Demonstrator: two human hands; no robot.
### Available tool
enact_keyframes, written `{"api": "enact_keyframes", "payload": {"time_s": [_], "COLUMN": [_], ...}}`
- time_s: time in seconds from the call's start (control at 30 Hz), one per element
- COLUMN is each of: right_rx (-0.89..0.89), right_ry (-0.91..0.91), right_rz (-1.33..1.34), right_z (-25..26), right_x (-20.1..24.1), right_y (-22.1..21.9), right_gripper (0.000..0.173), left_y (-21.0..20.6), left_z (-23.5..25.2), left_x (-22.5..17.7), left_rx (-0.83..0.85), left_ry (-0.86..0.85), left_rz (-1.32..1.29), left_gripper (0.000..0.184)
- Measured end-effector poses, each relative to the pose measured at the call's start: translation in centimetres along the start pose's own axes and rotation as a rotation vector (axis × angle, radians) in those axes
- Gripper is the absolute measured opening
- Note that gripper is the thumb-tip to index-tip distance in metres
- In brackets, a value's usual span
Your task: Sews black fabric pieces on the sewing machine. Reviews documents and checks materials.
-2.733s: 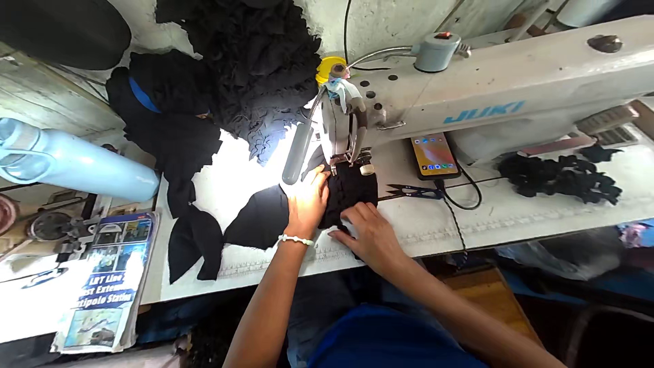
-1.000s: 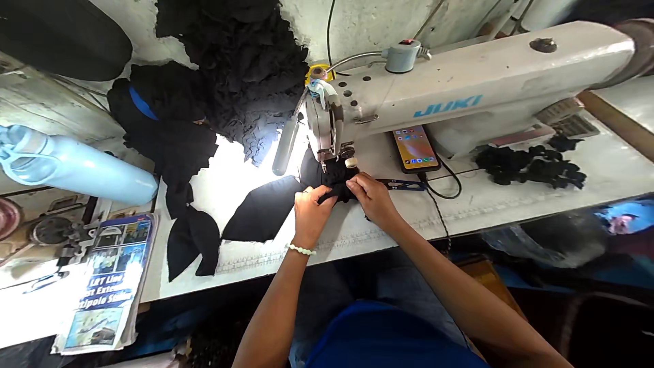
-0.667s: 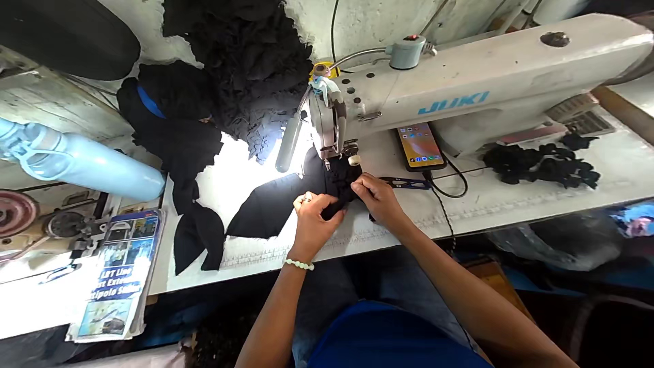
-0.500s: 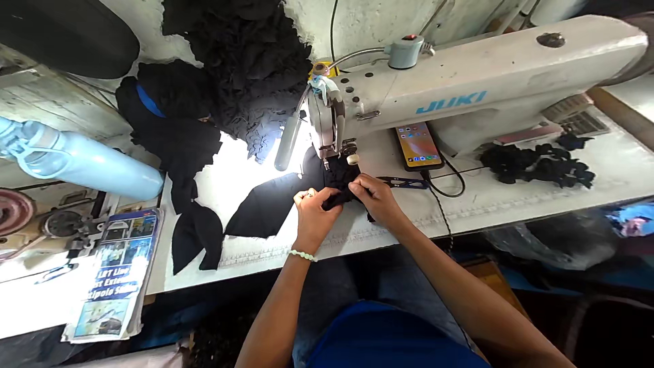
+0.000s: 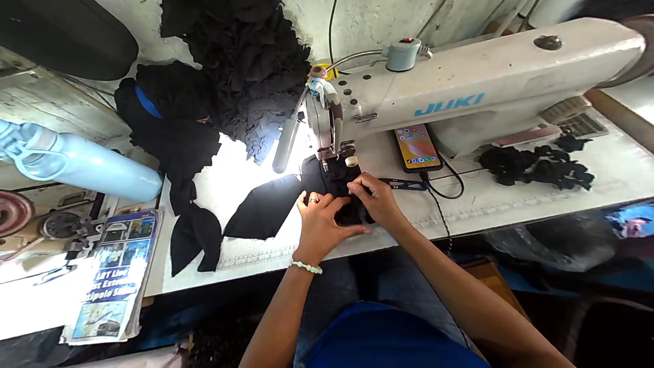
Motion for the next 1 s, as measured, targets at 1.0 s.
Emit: {"api": "enact_keyframes", "payload": {"time_s": [1.0], "right_rx": [-0.256], "right_ry": [-0.124], "right_rz": [-0.609], "right_z": [-3.3], "right_x": [2.5], "right_y": [8.4], "right_gripper": [0.031], "left_y": [1.6], "left_z": [-1.4], "left_x": [0.6], "left_rx": [-0.027], "left_ry": [0.144], "left_rz": [-0.55], "left_gripper": [0.042]}}
Point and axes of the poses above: each hand's wrist, its own z-axis towards the middle knuckle, its own y-axis out of the back of the hand, x = y × z, the point moved 5 cm from there along z, towards the middle knuckle, and after that the axes turned 3 degrees about -x, right-handed, at the moved point
